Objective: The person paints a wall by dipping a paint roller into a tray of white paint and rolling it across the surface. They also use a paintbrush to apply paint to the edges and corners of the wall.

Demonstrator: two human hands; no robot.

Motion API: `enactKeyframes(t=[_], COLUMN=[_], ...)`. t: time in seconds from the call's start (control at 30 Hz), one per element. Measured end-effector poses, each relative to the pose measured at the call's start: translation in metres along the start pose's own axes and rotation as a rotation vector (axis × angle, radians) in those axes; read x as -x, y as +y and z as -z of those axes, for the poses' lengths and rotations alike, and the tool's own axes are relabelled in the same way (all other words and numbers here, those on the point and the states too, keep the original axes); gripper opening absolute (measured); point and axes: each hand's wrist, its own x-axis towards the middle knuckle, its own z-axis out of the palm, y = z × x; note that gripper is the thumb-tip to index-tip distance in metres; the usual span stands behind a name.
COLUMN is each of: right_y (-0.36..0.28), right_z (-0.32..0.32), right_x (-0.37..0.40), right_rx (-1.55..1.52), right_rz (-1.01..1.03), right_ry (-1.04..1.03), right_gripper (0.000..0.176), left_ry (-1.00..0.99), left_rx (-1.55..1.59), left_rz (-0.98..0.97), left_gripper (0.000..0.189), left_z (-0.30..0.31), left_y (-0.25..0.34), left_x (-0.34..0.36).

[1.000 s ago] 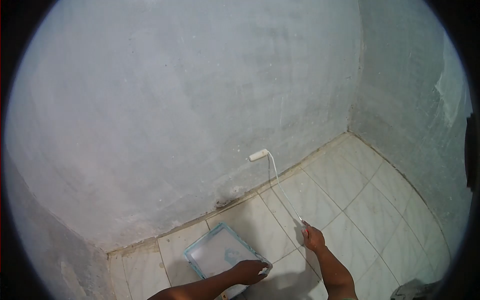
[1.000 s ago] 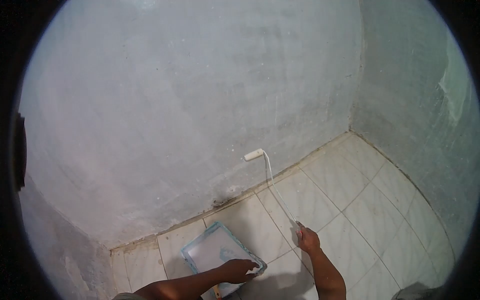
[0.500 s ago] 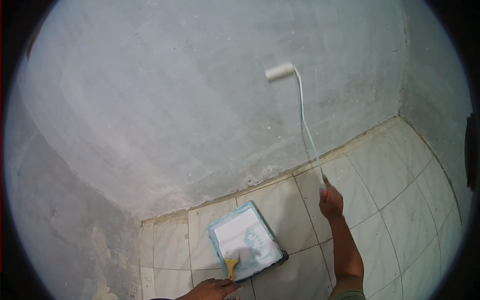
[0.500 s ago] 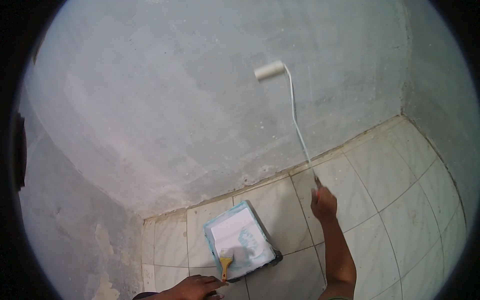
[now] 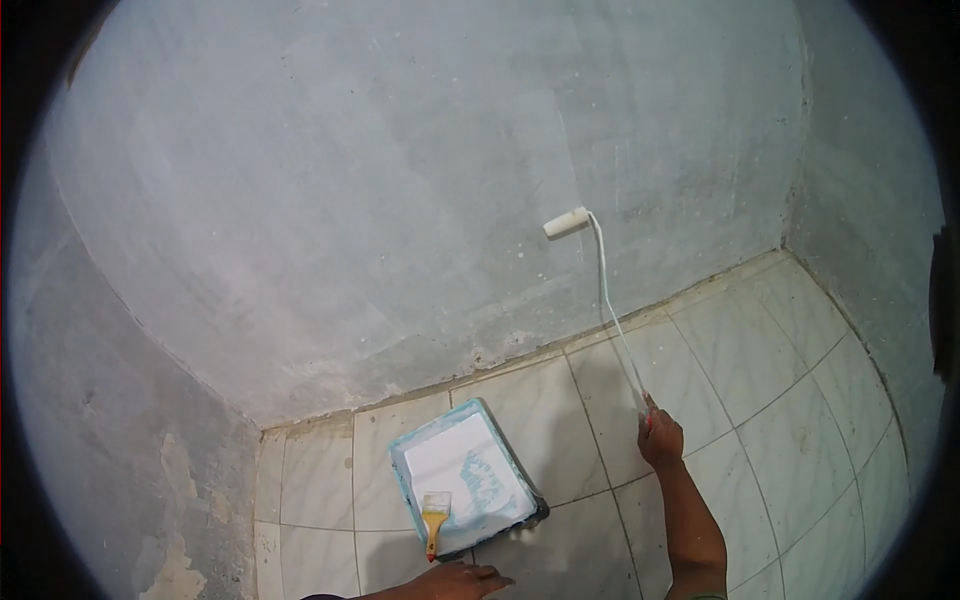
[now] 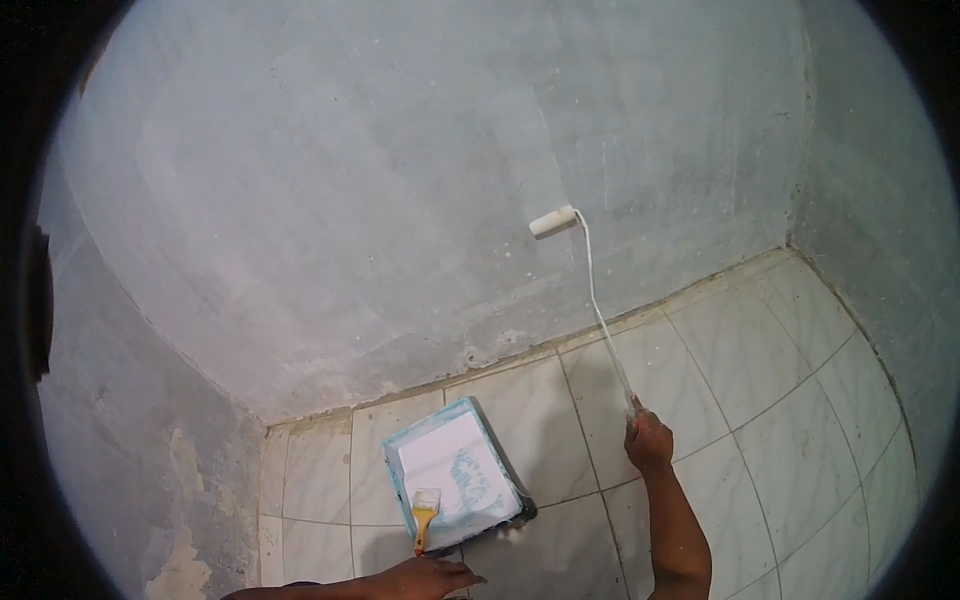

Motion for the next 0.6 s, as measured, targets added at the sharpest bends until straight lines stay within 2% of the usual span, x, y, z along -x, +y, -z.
enactKeyframes(t=[0.07, 0.17, 0.3, 0.37, 0.43, 0.5, 0.6], right_y=[-0.026, -0.081, -0.147, -0.153, -0.147, -0.128, -0.085], right_z=[0.03, 0.081, 0.129, 0.123, 0.105, 0.075, 0.03], right_x=[-0.023, -0.084, -0.141, -0.136, -0.118, -0.075, -0.008], right_rx=[0.057, 0.019, 0.002, 0.006, 0.01, -0.002, -0.001], right_rz=[-0.044, 0.003, 0.1, 0.085, 0.021, -0.058, -0.04], right_ry=[-0.042, 0.04, 0.159, 0.152, 0.087, -0.022, -0.055], right_gripper=[0.048, 0.05, 0.051, 0.051, 0.052, 0.049, 0.049], left_ry=[-0.062, -0.062, -0.058, -0.14, -0.128, -0.113, -0.126], left_rx=[0.01, 0.083, 0.0, -0.106, -0.168, -0.236, -0.253], left_rz=[-0.058, -0.099, -0.158, -0.129, -0.128, -0.127, -0.167], left_gripper=[0.046, 0.044, 0.042, 0.043, 0.044, 0.045, 0.045], left_z=[-0.001, -0.007, -0.017, -0.011, -0.006, 0.001, 0.011], left_y=[-0.001, -0.009, -0.024, -0.023, -0.021, -0.02, -0.016], left_x=[0.0, -0.012, -0.017, -0.017, -0.016, -0.018, -0.016])
